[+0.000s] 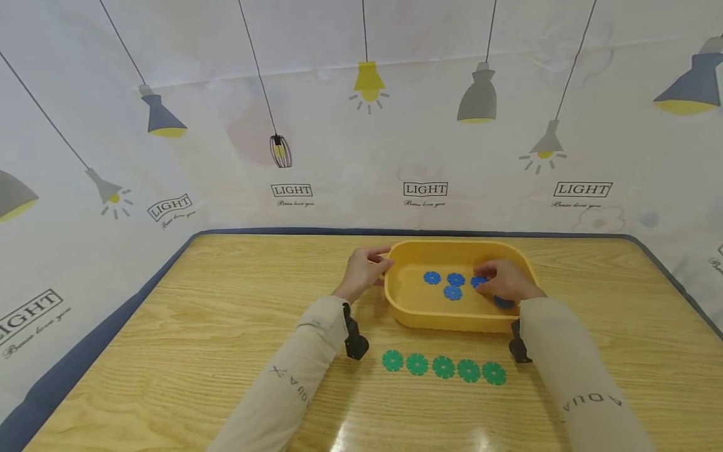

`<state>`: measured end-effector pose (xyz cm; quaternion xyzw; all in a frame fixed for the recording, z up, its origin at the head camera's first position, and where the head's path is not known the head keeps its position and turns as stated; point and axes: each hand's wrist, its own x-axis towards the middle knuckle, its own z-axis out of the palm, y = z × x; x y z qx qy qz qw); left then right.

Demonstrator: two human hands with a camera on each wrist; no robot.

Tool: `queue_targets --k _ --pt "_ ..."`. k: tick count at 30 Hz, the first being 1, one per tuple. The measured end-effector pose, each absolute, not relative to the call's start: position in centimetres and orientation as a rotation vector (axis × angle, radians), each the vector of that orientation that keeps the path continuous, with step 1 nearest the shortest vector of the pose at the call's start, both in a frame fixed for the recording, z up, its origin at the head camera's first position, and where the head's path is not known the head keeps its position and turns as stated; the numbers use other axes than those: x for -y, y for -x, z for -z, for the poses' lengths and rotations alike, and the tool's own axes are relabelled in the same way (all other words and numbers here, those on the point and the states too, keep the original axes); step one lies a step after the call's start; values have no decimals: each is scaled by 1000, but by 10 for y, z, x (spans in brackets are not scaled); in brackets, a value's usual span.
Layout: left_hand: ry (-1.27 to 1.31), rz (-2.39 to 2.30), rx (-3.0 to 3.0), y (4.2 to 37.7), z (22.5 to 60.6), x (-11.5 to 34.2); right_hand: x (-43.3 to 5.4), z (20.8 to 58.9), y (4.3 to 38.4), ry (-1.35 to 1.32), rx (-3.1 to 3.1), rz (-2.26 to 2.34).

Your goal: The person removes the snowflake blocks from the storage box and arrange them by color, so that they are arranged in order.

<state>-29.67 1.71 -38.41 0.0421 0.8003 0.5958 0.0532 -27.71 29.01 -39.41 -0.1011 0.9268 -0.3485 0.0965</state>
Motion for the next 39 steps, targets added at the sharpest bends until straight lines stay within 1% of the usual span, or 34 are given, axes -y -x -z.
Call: queue_targets --k 19,31,39 --pt "-135 -1813 -2430 298 385 -16 -291 395 277 273 -2763 1010" --pt "-143 -1809 -2437 295 382 -16 -288 393 276 253 -2754 1098" --pt "-166 -1810 -2437 295 383 -16 -291 394 278 189 -2661 1265"
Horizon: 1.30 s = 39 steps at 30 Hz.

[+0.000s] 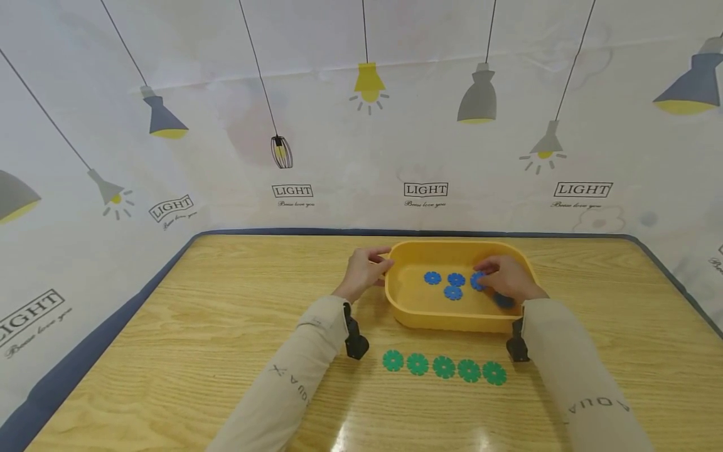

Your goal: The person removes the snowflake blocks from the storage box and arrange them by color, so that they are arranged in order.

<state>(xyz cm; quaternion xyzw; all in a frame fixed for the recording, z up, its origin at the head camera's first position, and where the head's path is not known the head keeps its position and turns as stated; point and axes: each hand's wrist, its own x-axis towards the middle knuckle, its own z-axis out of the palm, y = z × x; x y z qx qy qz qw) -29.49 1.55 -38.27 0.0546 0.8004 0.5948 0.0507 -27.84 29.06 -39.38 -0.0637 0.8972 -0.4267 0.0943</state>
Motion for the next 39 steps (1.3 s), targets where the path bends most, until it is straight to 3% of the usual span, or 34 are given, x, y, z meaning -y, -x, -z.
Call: queue_targets --k 15,28,39 --pt "-179 -1818 -2434 293 382 -15 -286 369 268 316 -2716 1256" --pt "-183 -1817 -2433 293 382 -15 -266 353 233 682 -2611 1430" --pt "-199 -1818 -2436 291 381 -16 -230 352 201 980 -2440 1302"
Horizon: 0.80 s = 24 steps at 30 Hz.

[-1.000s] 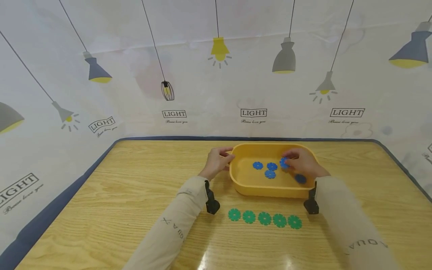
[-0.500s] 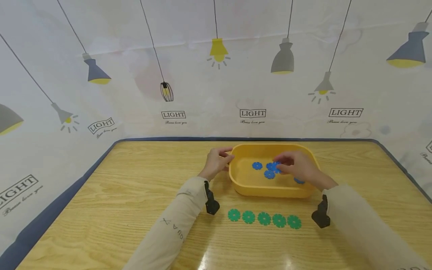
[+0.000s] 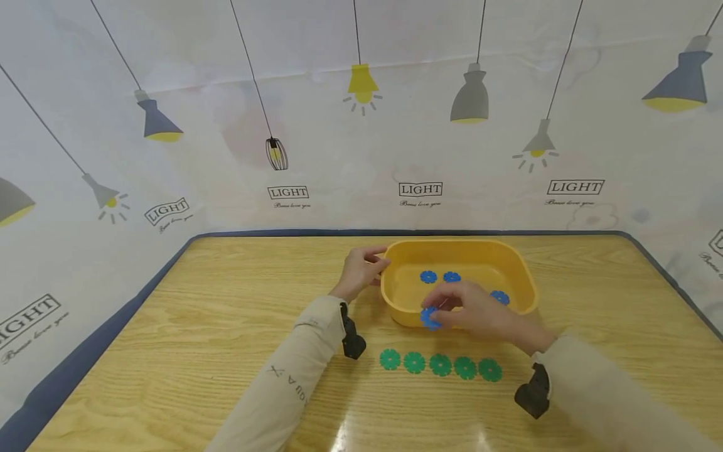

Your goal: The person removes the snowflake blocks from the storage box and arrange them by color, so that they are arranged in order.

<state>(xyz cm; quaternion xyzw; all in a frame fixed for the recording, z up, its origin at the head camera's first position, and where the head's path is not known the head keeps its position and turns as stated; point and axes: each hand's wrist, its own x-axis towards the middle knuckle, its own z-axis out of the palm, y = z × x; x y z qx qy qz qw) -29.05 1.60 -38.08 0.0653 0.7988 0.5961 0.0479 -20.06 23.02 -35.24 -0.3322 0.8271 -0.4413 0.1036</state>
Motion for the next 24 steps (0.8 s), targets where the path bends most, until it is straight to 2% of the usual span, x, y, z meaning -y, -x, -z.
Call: queue_targets --k 3,14,24 --pt "-201 -1822 -2433 291 381 -16 -219 362 197 1068 -2364 1303" --pt "-204 -1800 -2468 291 381 -15 -185 390 187 1079 -2155 1311" --pt "-205 -1808 -2458 292 382 -16 -168 396 180 1088 -2211 1202"
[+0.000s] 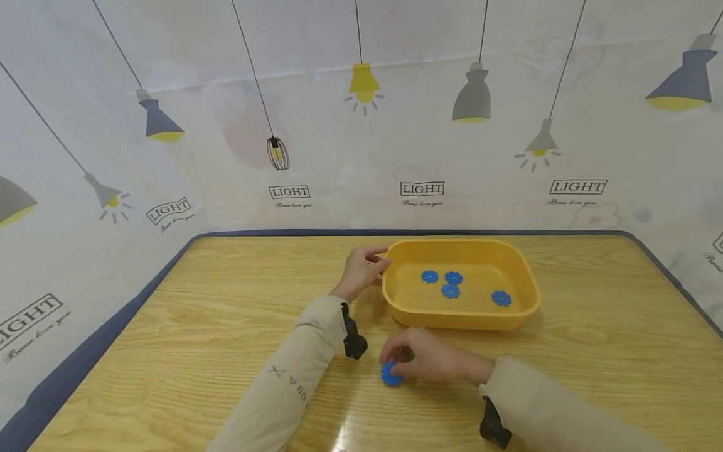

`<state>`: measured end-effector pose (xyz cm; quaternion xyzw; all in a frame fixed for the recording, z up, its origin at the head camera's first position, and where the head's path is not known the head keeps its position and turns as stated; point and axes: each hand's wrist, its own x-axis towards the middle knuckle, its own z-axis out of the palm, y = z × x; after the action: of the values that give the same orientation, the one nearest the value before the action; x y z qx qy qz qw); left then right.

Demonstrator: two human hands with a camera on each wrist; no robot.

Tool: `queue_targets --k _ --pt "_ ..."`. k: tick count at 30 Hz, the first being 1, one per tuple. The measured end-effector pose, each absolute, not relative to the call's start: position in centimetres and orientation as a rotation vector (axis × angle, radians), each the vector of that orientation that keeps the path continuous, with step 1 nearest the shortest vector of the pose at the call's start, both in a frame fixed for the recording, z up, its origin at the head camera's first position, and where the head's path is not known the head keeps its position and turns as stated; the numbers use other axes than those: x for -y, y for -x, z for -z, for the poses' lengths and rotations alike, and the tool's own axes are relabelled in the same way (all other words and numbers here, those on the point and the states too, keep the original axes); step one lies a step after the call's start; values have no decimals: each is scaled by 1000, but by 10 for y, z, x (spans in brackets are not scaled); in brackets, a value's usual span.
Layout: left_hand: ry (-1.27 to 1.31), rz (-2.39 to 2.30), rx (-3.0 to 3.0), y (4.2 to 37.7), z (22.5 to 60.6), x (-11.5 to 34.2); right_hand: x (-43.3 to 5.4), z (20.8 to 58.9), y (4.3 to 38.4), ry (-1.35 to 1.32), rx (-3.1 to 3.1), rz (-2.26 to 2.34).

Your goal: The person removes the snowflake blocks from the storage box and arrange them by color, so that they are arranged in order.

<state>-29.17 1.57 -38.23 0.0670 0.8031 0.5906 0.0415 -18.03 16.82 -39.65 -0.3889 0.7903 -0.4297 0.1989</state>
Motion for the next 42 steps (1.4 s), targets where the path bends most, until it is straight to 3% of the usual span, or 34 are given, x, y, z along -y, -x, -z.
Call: queue_targets --k 28,42 --pt "-209 -1824 -2449 292 385 -16 -157 406 175 1310 -2342 1120" --pt "-185 -1802 -2455 294 383 -16 -155 404 175 1232 -2372 1007"
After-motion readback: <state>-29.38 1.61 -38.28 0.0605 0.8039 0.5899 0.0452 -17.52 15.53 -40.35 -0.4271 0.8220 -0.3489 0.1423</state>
